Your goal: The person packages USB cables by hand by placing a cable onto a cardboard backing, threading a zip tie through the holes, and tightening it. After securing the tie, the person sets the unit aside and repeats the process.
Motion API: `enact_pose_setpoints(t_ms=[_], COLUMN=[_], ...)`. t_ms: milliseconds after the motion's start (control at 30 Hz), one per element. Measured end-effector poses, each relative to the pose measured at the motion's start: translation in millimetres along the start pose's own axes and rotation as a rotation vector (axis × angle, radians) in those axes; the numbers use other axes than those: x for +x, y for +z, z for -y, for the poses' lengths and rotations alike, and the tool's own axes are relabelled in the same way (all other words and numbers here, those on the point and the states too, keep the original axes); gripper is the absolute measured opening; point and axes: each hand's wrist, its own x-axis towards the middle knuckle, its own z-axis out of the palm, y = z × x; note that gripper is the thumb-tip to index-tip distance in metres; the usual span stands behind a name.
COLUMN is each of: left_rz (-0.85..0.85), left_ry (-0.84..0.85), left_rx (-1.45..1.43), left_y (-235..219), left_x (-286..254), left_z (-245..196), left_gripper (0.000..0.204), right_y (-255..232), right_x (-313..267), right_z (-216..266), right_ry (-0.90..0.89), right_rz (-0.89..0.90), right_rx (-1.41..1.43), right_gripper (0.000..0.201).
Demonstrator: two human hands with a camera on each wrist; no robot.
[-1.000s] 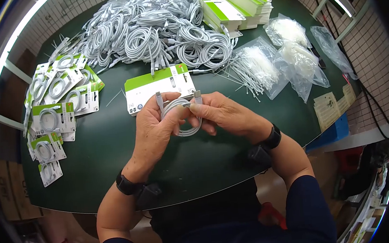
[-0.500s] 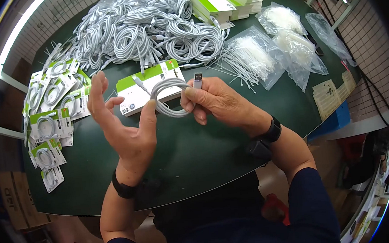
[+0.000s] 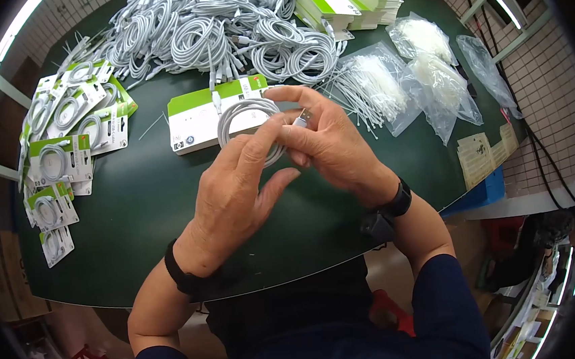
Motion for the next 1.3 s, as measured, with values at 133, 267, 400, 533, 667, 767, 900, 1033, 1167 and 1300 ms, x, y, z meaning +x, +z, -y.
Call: enact_pose_setpoints(t_ms=[133,267,400,533,667,767,900,1033,1167,1300], left_rz=[-0.035,-0.066,-0.047,-0.015,0.029,0.092,0.198,0.226,0.243,0.246], left_ry=[0.152,0.199,0.178,0.222,0.35,0.427,0.466,0.45,0.442,0.461], left_rx=[0.01,-0.012,-0.052,-0.018,0.107,0.204,0.299,0.301,0.253,0.214], left_y=[-1.4,-7.5,-17.5,-26.8,-27.5,-27.2,-29.1,-33.7,-38.3,-43.0], left_x=[2.8,6.1,10.7,17.3,21.2,19.6,21.1,21.4,21.1,22.5], left_z=[14.7,14.4,14.1,14.9,10.8,5.9,1.1,0.2,0.3,-0.4], left_gripper=[0.047,0.032,0.029,0.027,0.026,0.027,0.03,0.032,0.033,0.032], right_y=[-7.8,-7.8,-12.2,-13.0,-2.5,-1.0,-15.7,-21.8,-24.4,-25.3], right_x=[5.9,1.9,-2.7,-4.8,-4.6,-6.8,-10.5,-11.9,-12.7,-13.6], right_z=[-0.7,6.2,15.0,23.5,9.8,-0.1,8.9,26.6,29.2,33.4], right_ry=[-0.008,0.063,-0.052,-0.738,-1.001,-0.798,-0.541,-0.546,-0.504,-0.488], right_rz=[0.014,0.088,0.143,0.024,0.099,0.128,0.289,0.372,0.386,0.402], right_rx=[0.08,0.188,-0.026,-0.777,-1.116,-1.196,-1.302,-1.117,-0.897,-0.856], right_gripper=[0.056,0.056,0.056,0.052,0.043,0.035,0.03,0.026,0.026,0.025])
